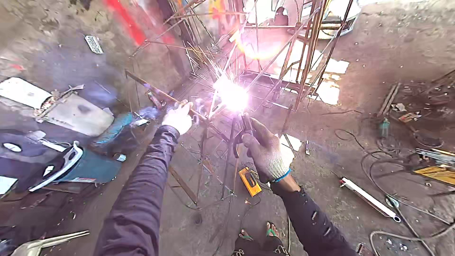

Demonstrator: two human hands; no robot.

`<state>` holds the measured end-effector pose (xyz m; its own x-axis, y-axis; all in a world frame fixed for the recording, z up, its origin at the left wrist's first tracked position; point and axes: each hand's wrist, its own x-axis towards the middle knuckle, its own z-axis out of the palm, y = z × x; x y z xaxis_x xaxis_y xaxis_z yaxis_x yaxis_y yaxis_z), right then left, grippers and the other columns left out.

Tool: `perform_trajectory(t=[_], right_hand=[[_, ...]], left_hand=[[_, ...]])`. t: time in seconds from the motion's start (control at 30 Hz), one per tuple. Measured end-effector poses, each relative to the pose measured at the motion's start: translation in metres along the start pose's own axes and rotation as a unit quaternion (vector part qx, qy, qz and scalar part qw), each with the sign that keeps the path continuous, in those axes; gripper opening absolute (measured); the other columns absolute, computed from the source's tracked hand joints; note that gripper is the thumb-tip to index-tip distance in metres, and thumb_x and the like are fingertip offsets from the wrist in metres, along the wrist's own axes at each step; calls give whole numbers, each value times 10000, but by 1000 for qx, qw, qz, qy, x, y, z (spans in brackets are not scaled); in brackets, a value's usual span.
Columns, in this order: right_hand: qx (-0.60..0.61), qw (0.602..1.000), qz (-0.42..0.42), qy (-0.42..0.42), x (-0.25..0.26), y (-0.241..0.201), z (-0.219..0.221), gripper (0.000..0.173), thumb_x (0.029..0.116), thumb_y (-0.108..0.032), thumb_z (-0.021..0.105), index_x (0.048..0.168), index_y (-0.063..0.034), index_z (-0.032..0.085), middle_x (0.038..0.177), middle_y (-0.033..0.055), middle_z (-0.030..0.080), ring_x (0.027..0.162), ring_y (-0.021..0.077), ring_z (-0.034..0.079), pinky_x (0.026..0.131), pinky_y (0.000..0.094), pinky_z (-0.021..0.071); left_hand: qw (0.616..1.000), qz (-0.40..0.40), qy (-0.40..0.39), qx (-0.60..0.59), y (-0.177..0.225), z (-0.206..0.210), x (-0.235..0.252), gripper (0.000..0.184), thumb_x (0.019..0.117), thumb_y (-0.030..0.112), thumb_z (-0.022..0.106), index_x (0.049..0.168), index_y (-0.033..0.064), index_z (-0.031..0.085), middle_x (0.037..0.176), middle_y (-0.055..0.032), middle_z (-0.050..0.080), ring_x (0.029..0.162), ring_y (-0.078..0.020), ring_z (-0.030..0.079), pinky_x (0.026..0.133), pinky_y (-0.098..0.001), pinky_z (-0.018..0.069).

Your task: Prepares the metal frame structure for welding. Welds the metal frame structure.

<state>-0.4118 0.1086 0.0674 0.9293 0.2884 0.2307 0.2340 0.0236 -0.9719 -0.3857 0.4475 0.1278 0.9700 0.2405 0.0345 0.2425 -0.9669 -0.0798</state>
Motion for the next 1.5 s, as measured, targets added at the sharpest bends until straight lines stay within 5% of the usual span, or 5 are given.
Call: perform_trajectory(t=[0.07, 0.2, 0.77, 1.07, 1.5], right_hand=[[-18, 1000, 7, -5, -1, -2, -1, 506, 974, -379, 630, 1447, -203, 596, 835, 4, 737, 619, 128, 678, 572, 361, 607], [-19, 1000, 4, -19, 1, -4, -4, 534, 982, -428, 626, 1467, -209, 577, 852, 12, 734, 613, 130, 670, 558, 360, 599], [96, 995, 22, -9, 2, -14, -11, 460, 1018, -298, 603, 1449, -139, 581, 876, 70, 735, 592, 189, 676, 518, 345, 607], [146, 988, 37, -21, 3, -17, -8, 443, 1043, -278, 583, 1443, -89, 578, 821, 108, 716, 553, 204, 659, 490, 330, 593], [130, 990, 46, -33, 5, -17, -8, 430, 1033, -279, 579, 1421, -94, 589, 866, 94, 741, 588, 195, 678, 519, 333, 600]], left_hand=[[1000, 6, 5, 12, -2, 3, 0, 549, 1006, 135, 499, 1549, 210, 461, 1613, -87, 426, 1326, -403, 565, 989, -674, 499], [999, -7, 20, -25, 0, 1, -2, 500, 1011, 148, 512, 1510, 176, 515, 1594, -119, 449, 1453, -392, 436, 1110, -680, 403], [999, 0, 28, -22, -4, 6, 0, 521, 992, 126, 513, 1509, 191, 516, 1603, -91, 444, 1443, -370, 457, 1094, -657, 435], [999, 1, 28, -25, -6, 6, 1, 507, 1007, 140, 510, 1509, 214, 514, 1615, -92, 424, 1509, -351, 361, 1148, -632, 383], [999, -10, 31, -38, 1, 2, -4, 495, 995, 137, 527, 1489, 143, 536, 1584, -117, 458, 1417, -385, 478, 1060, -692, 442]])
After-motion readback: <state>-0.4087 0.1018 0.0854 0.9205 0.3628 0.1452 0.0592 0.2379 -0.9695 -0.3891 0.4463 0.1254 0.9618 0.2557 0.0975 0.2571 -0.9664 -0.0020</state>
